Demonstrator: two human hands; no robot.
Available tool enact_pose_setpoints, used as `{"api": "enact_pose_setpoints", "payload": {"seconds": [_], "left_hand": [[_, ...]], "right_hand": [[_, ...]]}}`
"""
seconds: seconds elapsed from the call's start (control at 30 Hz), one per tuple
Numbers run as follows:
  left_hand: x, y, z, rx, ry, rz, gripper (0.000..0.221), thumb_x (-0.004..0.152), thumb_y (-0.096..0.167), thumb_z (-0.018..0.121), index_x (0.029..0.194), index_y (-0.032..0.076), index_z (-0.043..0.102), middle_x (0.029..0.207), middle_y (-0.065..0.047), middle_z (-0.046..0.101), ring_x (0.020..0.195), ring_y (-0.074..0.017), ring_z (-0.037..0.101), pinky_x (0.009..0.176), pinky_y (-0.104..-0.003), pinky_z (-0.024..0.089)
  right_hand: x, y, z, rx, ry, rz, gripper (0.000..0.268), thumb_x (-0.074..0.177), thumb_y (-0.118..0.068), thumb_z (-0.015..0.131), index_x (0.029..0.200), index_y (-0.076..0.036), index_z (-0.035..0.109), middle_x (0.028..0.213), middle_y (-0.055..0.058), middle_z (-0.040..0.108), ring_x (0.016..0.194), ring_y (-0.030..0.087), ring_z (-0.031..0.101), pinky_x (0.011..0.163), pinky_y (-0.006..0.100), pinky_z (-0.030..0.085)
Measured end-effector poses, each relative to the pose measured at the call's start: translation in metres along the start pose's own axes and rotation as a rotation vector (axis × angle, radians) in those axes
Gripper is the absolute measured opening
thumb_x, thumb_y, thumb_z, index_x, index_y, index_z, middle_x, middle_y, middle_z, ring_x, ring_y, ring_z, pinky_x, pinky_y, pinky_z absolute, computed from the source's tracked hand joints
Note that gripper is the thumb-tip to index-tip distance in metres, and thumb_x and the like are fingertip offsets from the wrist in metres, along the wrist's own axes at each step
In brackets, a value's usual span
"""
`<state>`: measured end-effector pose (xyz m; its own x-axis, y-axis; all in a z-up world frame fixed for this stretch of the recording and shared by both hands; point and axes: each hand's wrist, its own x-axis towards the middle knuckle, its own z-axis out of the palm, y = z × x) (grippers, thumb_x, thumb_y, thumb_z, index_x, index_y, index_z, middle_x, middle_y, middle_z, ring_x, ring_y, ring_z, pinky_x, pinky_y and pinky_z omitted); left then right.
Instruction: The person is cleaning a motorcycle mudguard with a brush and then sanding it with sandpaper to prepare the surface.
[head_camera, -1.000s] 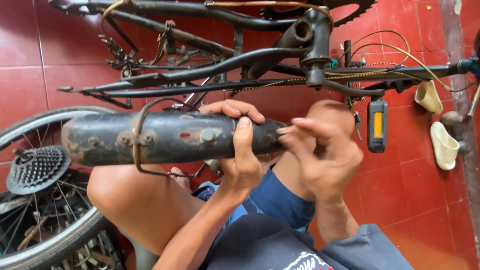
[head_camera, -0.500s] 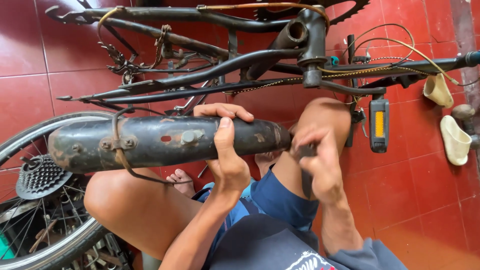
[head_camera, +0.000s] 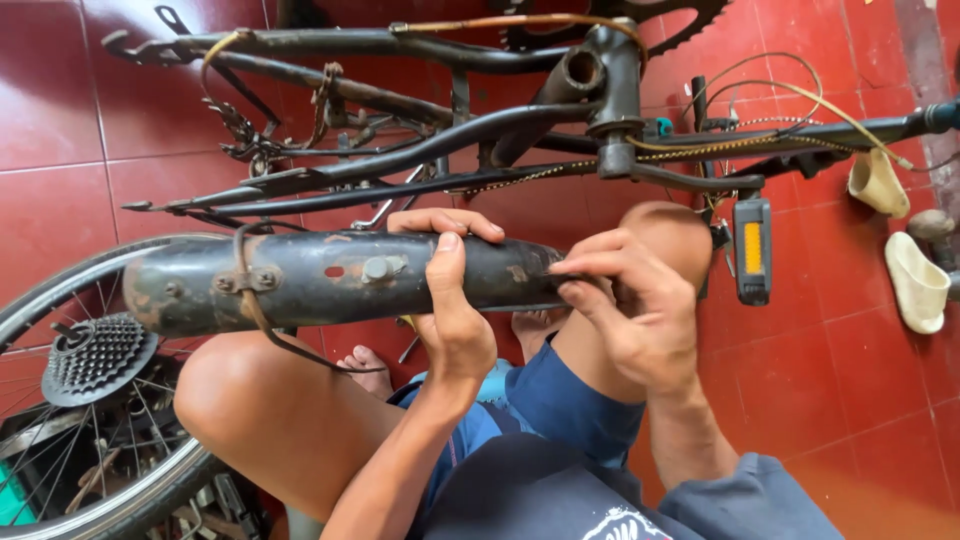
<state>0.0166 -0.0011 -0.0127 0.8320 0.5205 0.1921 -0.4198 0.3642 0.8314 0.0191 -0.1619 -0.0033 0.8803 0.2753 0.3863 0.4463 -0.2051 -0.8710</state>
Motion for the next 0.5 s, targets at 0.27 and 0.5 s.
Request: {"api": "enact_pose_setpoints", "payload": {"seconds": [0.27, 0.5], "left_hand": [[0.0, 0.003, -0.003, 0.074, 0.032, 0.034, 0.016, 0.104, 0.021, 0.044, 0.095, 0.008, 0.045, 0.076, -0.008, 0.064, 0.082, -0.0178, 0.064, 0.099, -0.029, 0.046], [-0.002, 0.007, -0.001, 0.153, 0.02, 0.084, 0.018, 0.105, 0.018, 0.043, 0.09, 0.008, 0.044, 0.074, -0.006, 0.063, 0.079, -0.0177, 0.063, 0.101, -0.028, 0.042]], "right_hand": [[0.011, -0.025, 0.029, -0.363, 0.021, -0.139, 0.008, 0.091, -0.003, 0.076, 0.099, -0.004, 0.077, 0.092, 0.009, 0.071, 0.079, 0.02, 0.071, 0.074, 0.031, 0.058], [0.012, -0.027, 0.033, -0.4, 0.001, -0.15, 0.007, 0.092, -0.001, 0.073, 0.098, -0.004, 0.076, 0.09, 0.008, 0.072, 0.076, 0.023, 0.07, 0.069, 0.032, 0.058]]}}
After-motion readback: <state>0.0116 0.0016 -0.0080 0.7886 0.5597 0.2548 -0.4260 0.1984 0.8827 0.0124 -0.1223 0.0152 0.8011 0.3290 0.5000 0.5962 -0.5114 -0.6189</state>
